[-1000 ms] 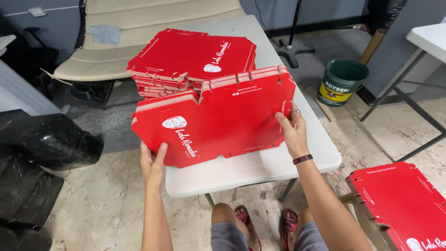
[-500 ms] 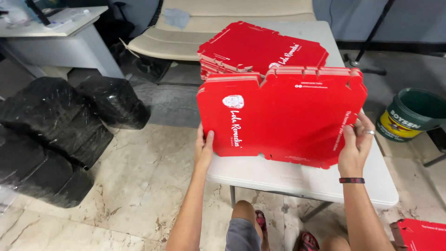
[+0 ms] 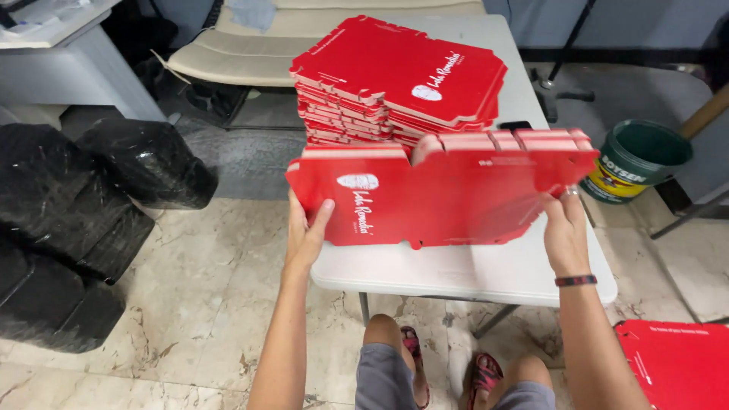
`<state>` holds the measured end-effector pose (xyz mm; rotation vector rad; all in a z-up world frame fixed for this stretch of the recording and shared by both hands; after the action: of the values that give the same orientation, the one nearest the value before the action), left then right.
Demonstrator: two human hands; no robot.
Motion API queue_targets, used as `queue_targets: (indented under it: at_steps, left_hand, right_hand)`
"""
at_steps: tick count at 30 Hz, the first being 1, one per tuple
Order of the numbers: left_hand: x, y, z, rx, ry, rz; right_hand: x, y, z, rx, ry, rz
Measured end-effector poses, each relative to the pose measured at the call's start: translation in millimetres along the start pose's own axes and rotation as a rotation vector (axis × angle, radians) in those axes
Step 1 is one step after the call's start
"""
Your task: Folding red cardboard templates into boxes and stacking them on a table.
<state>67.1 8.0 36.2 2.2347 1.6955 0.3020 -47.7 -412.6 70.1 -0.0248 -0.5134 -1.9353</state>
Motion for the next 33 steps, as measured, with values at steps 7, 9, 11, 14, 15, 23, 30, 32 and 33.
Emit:
queue_targets:
  at_steps: [7, 9, 11, 14, 15, 23, 30, 32, 33]
  left_hand:
    - [12.7, 43.5, -37.4, -0.269, -0.088, 0.053]
    - [12.2, 51.4, -38.6, -0.283, 0.011, 0.002]
    - [6.6, 55.0, -45.2, -0.297, 0.107, -0.038]
    - [-0.3, 45.8, -64.4, -0.320, 0.233, -0.114]
    - [-4.5, 41.7, -71.3, -0.342, 0.279, -0.121]
    - [-7.4, 44.9, -73.7, -0.546, 0.486, -0.059]
    - [-8.2, 47.2, -80.4, -0.278, 0.353, -0.115]
    - [-7.2, 51.8, -76.8, -0.253, 0.365, -0.131]
    - [-6.4, 54.6, -73.8, -0.262, 0.352, -0.139]
  right_hand:
    - [10.9, 35.2, 76.5, 0.358, 0.206, 0.263]
    - [15.4, 50.7, 89.5, 0.259, 0.125, 0.221]
    - [24.1, 57.2, 98.1, 0.153, 0.046, 0.167]
    - [27.4, 61.4, 108.7, 0.130, -0.091, 0.219]
    - [31.6, 61.6, 108.9, 0.190, -0.112, 0.222]
    - [53.9, 80.1, 96.0, 0.280, -0.140, 0.212]
    - [33.5, 80.8, 161.6, 0.413, -0.440, 0.279]
    - [22.1, 76.6, 177.8, 0.552, -0.600, 0.282]
    - [20.6, 74.5, 181.4, 0.616, -0.709, 0.224]
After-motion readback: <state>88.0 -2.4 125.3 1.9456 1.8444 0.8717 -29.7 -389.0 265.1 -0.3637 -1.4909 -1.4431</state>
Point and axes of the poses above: each hand's wrist, its own y-axis towards the middle knuckle, its own x-axis out of the back of the hand, z = x × y, the point moved 8 cm from there along y, towards the middle knuckle, and after that the axes turned 12 degrees about z, right-handed, at the moved point
